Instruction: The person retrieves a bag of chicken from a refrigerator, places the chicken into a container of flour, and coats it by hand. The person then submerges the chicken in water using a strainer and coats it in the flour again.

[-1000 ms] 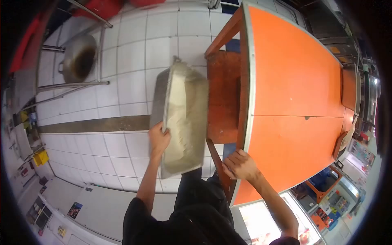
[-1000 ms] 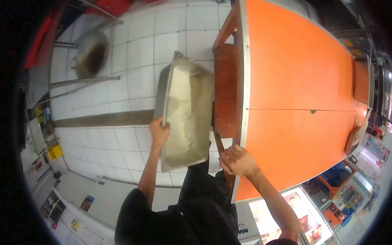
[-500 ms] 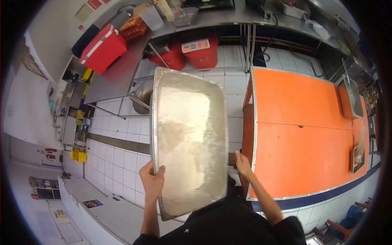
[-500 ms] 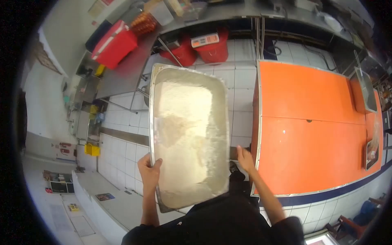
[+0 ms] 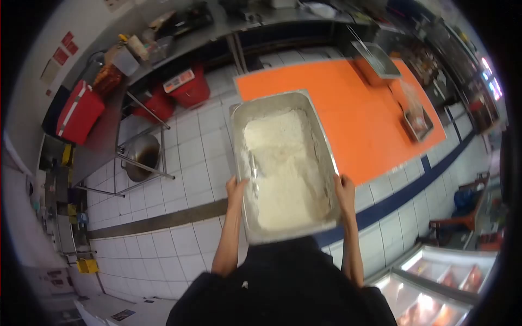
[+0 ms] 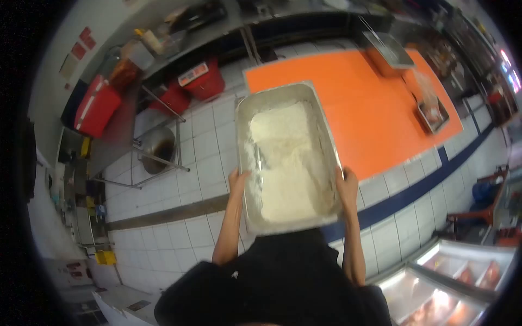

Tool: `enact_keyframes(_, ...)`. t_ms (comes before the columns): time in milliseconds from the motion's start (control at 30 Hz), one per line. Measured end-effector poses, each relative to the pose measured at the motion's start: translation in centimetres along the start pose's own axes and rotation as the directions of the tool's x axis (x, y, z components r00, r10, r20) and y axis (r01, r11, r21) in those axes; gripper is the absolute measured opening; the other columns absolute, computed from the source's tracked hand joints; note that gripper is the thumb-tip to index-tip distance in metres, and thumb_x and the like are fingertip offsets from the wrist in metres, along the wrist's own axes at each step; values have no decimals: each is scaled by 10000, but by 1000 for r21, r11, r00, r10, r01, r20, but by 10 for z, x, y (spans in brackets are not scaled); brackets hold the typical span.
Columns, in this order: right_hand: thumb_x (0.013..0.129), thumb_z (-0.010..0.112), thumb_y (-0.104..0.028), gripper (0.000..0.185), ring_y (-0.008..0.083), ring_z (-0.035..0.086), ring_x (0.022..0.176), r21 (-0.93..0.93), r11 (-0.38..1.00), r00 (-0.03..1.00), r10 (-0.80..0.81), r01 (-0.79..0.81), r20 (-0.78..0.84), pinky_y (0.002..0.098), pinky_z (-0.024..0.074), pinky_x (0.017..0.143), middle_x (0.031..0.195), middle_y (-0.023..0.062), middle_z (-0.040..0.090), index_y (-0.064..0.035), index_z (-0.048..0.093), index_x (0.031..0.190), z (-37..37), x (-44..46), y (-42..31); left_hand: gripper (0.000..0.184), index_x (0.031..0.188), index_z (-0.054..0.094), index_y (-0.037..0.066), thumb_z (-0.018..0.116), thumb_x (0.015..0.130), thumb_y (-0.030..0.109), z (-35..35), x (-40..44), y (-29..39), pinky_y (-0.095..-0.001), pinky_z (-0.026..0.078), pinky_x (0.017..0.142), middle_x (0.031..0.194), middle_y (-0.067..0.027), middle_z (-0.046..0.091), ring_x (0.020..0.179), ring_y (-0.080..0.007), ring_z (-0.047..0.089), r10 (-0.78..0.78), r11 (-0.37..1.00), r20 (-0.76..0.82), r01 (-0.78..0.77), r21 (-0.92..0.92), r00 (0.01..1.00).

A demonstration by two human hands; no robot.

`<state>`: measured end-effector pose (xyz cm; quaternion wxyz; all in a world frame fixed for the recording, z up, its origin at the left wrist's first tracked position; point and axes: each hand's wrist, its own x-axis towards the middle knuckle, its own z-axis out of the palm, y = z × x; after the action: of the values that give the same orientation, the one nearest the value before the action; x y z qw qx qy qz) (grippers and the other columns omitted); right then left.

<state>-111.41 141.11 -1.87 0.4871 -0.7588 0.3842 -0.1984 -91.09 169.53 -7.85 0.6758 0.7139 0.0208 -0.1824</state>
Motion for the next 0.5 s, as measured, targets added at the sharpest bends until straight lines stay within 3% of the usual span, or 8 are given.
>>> enact_keyframes(67, 934, 541, -308, 423, 159, 386, 617, 150, 983, 991, 117, -107, -61, 357, 367, 572, 600, 89, 415, 46, 487, 709, -9, 2, 0, 222, 967, 670, -38, 646, 760, 37, 7, -5, -9, -277, 483, 653, 849, -62, 673, 720, -133, 610, -15, 999, 36, 14, 37, 999)
enact_keyframes(100, 934, 541, -308, 423, 159, 386, 617, 162, 984, 992, 84, -68, -93, 357, 367, 572, 600, 89, 415, 46, 487, 709, -21, 19, -2, 207, 955, 673, -44, 645, 769, 43, 25, 5, -2, -272, 477, 645, 839, -55, 672, 716, -116, 599, -16, 999, 37, 14, 46, 999)
enact_keyframes(167, 942, 542, -302, 402, 98, 359, 633, -194, 954, 973, 226, -230, -44, 327, 328, 551, 632, 8, 389, 9, 469, 698, -48, -12, 16, 245, 1003, 680, -43, 646, 778, 49, 37, -6, -16, -274, 486, 655, 868, -77, 685, 737, -128, 619, -40, 999, 126, 43, -20, 991)
enact_keyframes(233, 937, 537, -305, 409, 107, 371, 633, -116, 964, 970, 232, -239, -69, 333, 342, 560, 624, 20, 393, 24, 483, 699, -46, -6, 57, 284, 1047, 681, -43, 650, 776, 40, 58, -2, -31, -263, 496, 672, 904, -96, 693, 756, -137, 637, -103, 987, 70, 93, 130, 992)
enact_keyframes(300, 900, 545, -373, 465, 221, 468, 582, -66, 996, 986, 54, -66, -158, 403, 400, 585, 616, 198, 518, 65, 558, 747, -49, 6, 75, 270, 1033, 682, -40, 652, 779, 44, 56, -17, -27, -263, 490, 662, 896, -86, 690, 748, -130, 630, -127, 989, 102, 117, 95, 987)
enact_keyframes(367, 912, 523, -356, 455, 252, 482, 577, -135, 984, 987, 98, -116, -129, 412, 403, 591, 622, 208, 526, 71, 565, 762, -77, 10, 32, 255, 1020, 684, -38, 654, 782, 49, 76, 6, -2, -263, 484, 653, 887, -77, 688, 741, -123, 622, -67, 997, 123, 62, 43, 990)
enact_keyframes(433, 918, 506, -345, 449, 271, 487, 584, -160, 962, 973, 212, -224, -89, 422, 408, 601, 632, 218, 521, 75, 563, 770, -90, -7, 26, 253, 1023, 684, -27, 658, 784, 54, 73, -15, -10, -263, 481, 649, 877, -68, 686, 727, -122, 616, -118, 992, 148, 110, 61, 982)
enact_keyframes(500, 921, 501, -344, 445, 252, 492, 592, -88, 972, 968, 201, -216, -151, 423, 411, 614, 640, 213, 524, 74, 588, 796, -66, -11, 76, 240, 1005, 684, -32, 665, 781, 51, 79, -22, -28, -264, 483, 647, 861, -66, 683, 718, -122, 617, -71, 991, 100, 59, 118, 992)
